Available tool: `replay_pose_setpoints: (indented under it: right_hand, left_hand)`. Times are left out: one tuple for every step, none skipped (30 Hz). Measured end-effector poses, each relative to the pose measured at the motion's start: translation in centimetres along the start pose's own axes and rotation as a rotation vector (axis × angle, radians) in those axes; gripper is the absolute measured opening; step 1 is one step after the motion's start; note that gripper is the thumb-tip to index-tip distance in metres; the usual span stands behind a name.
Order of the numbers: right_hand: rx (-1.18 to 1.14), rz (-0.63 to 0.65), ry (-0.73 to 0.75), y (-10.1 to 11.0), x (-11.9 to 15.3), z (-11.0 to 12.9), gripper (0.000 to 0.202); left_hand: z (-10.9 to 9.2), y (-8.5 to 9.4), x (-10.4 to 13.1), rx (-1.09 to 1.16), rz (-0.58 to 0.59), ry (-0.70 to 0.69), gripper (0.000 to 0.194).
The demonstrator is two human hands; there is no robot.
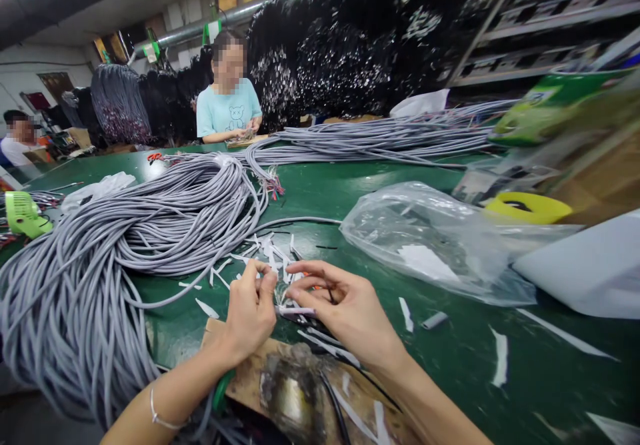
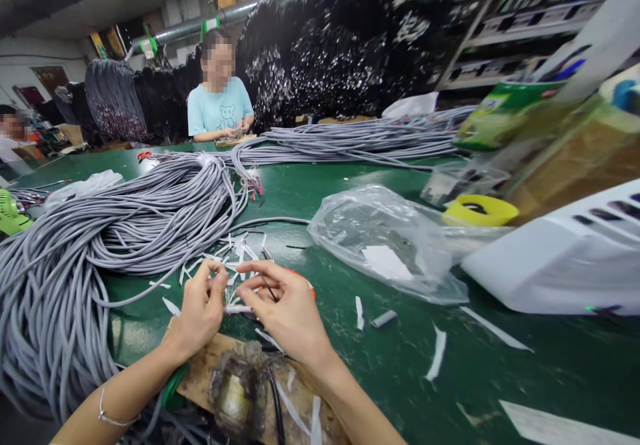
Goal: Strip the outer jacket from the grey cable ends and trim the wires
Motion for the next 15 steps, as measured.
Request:
replay_pose_setpoints:
  right_hand:
    - [0.014,-0.029,0.019,0.3,0.0,0.2,0.025]
    - [0.025,-0.048,0.028,0.5,0.0,0.3,0.025]
    - [0.031,-0.049,0.022,0.5,-0.1,0.2,0.027]
    - [0.033,-0.027,0.004,0.3,-0.1,0.1,0.031]
    - [0.036,0.012,-0.023,-0.1,-0.2,-0.2,0.034]
    - [0.039,0.055,-0.045,-0.5,-0.2,-0.4,0.037]
    - [0.045,0.086,-0.054,-0.9,-0.1,-0.5,0.038]
    - [0.060,0.096,-0.046,-1.1,0.0,-0.5,0.038]
    - [0.089,0.076,-0.015,-1.0,0.0,-0.4,0.035]
    - [0.135,0.021,0.039,-0.6,0.1,0.0,0.031]
    - [0.197,-0.060,0.113,0.1,0.2,0.6,0.026]
    - [0.267,-0.157,0.195,0.8,0.5,1.3,0.022]
    - [0.331,-0.255,0.274,1.6,0.9,2.1,0.019]
    - [0.374,-0.335,0.337,2.3,1.4,2.8,0.016]
    - [0.393,-0.384,0.381,2.8,1.7,3.3,0.013]
  left_hand:
    - [0.1,0.2,0.0,-0.002,-0.016,0.007,0.019]
    - [0.1,0.3,0.0,-0.002,-0.026,0.011,0.019]
    - [0.0,0.3,0.0,-0.003,-0.028,0.009,0.019]
    - [-0.1,0.2,0.1,-0.004,-0.021,0.002,0.019]
    - [-0.2,0.0,0.1,-0.006,-0.007,-0.007,0.019]
    - [-0.3,-0.1,0.1,-0.009,0.006,-0.019,0.020]
    - [-0.5,-0.3,0.2,-0.011,0.018,-0.028,0.020]
    - [-0.6,-0.4,0.2,-0.012,0.026,-0.033,0.020]
    - [-0.6,-0.4,0.3,-0.012,0.032,-0.034,0.020]
    - [-0.7,-0.5,0.3,-0.011,0.036,-0.032,0.020]
    - [-0.7,-0.5,0.3,-0.012,0.038,-0.029,0.020]
    - [-0.6,-0.5,0.3,-0.016,0.039,-0.026,0.021]
    - [-0.6,-0.4,0.3,-0.021,0.037,-0.025,0.021]
    - [-0.6,-0.4,0.3,-0.023,0.032,-0.025,0.022]
    - [-0.6,-0.4,0.2,-0.016,0.027,-0.021,0.023]
Point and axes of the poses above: each hand's wrist, its own x-axis away from the middle knuckle, its own y-axis out of the back of the hand, z = x × y, the point moved 9 cm from there along -x, towards the middle knuckle, and after that the axes turned 2 degrees about -x, right-handed, at the moved point
